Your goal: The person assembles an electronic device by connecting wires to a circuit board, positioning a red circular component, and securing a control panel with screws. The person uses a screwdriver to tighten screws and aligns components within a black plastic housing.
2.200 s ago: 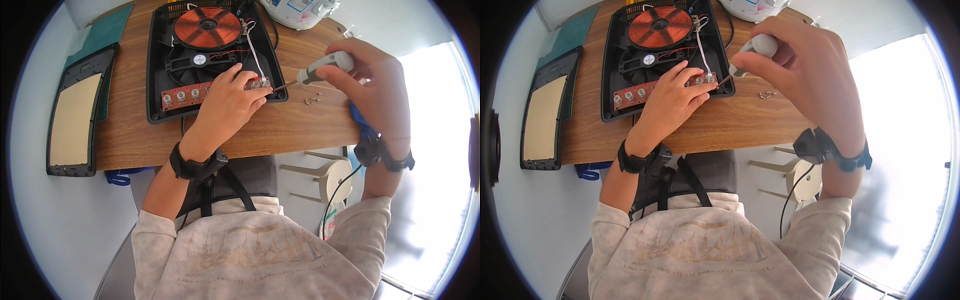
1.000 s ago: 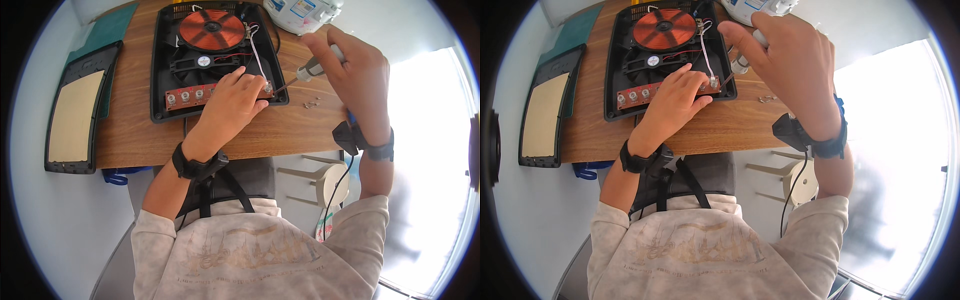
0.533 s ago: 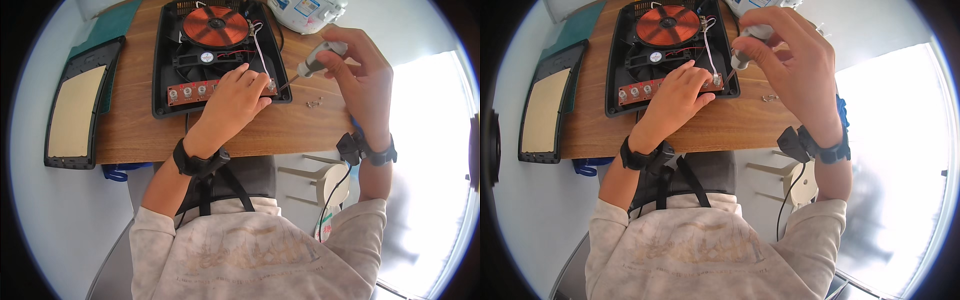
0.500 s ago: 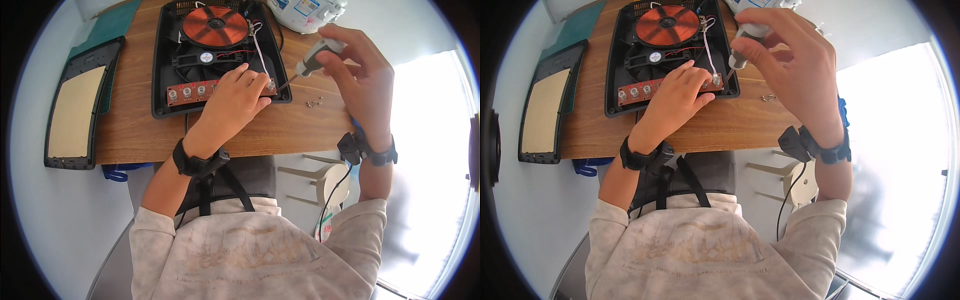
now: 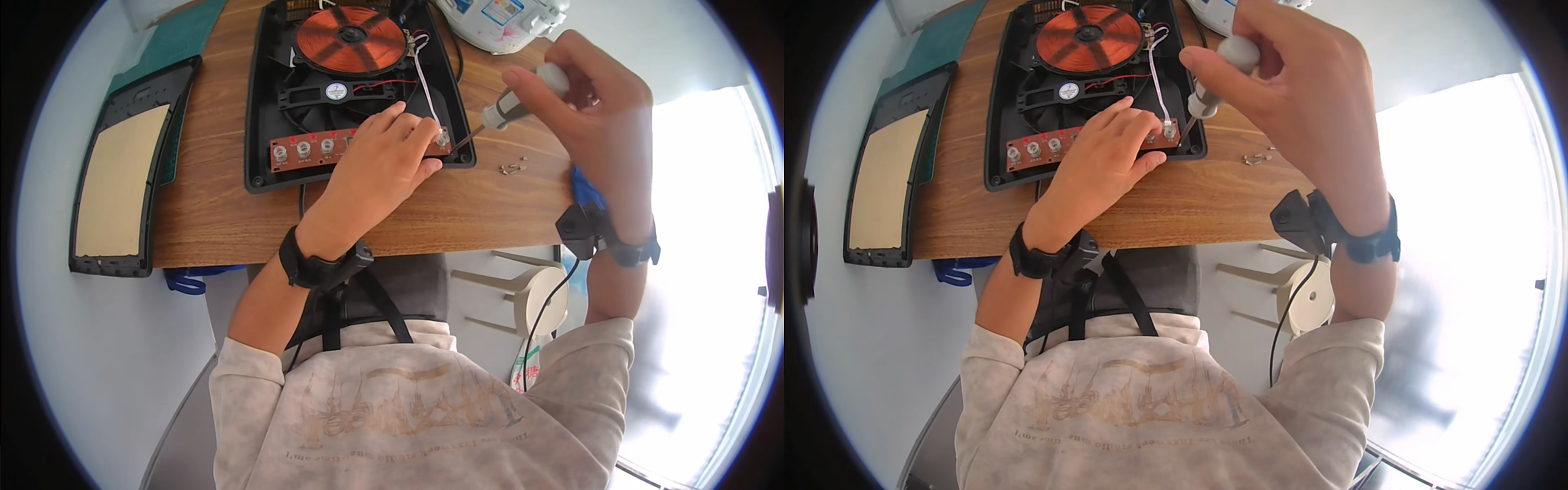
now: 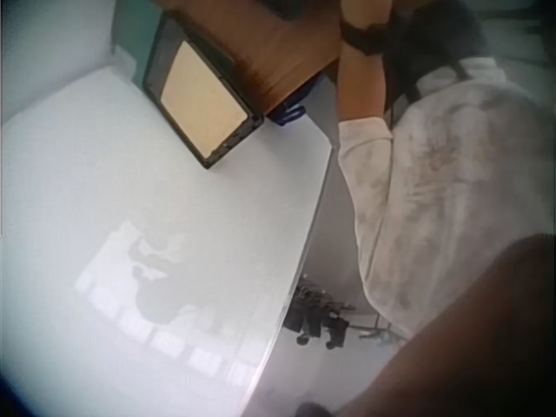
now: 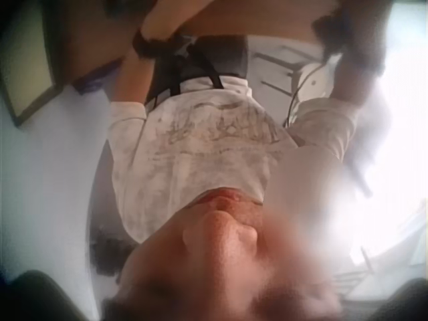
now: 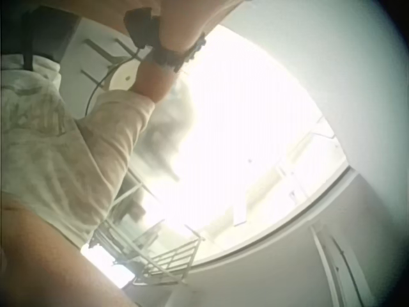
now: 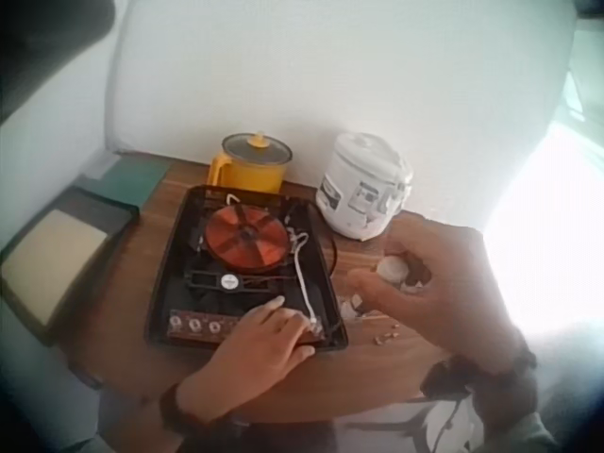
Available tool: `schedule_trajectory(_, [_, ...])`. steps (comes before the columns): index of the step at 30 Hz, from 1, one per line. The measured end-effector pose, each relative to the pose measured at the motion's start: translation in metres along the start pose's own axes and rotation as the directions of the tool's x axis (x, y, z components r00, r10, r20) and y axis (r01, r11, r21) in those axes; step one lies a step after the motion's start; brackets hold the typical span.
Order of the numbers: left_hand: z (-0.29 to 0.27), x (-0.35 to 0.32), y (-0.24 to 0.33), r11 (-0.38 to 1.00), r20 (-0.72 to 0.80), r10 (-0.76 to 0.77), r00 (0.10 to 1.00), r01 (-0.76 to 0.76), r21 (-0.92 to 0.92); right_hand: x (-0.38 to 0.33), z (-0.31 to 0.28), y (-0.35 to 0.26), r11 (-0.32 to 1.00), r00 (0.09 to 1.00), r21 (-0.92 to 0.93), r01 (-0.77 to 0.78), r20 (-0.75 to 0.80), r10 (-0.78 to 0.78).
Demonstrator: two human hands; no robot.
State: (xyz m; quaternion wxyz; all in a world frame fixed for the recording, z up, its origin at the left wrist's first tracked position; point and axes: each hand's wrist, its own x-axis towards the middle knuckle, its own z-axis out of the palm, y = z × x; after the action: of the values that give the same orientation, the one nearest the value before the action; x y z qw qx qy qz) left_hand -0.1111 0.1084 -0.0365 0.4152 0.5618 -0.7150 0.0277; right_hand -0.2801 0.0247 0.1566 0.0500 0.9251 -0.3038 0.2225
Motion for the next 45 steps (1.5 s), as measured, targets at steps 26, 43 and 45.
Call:
schedule_trajectory(26, [0.001, -0.002, 0.001, 0.997, 0.051, -0.014, 0.999, 0.010, 0.075, -0.016, -0.002, 0.007, 0.931, 0.998, 0.362, -0.046, 0.065, 0.024])
schedule_trajectory(43, [0.001, -0.002, 0.001, 0.998, 0.036, -0.011, 0.999, 0.008, 0.066, -0.020, 0.004, 0.004, 0.857, 0.984, 0.484, -0.176, 0.095, 0.148])
schedule_trajectory(45, [0.002, -0.002, 0.002, 0.998, 0.038, -0.012, 0.999, 0.009, 0.067, -0.018, 0.004, -0.001, 0.870, 0.988, 0.470, -0.150, 0.050, 0.143])
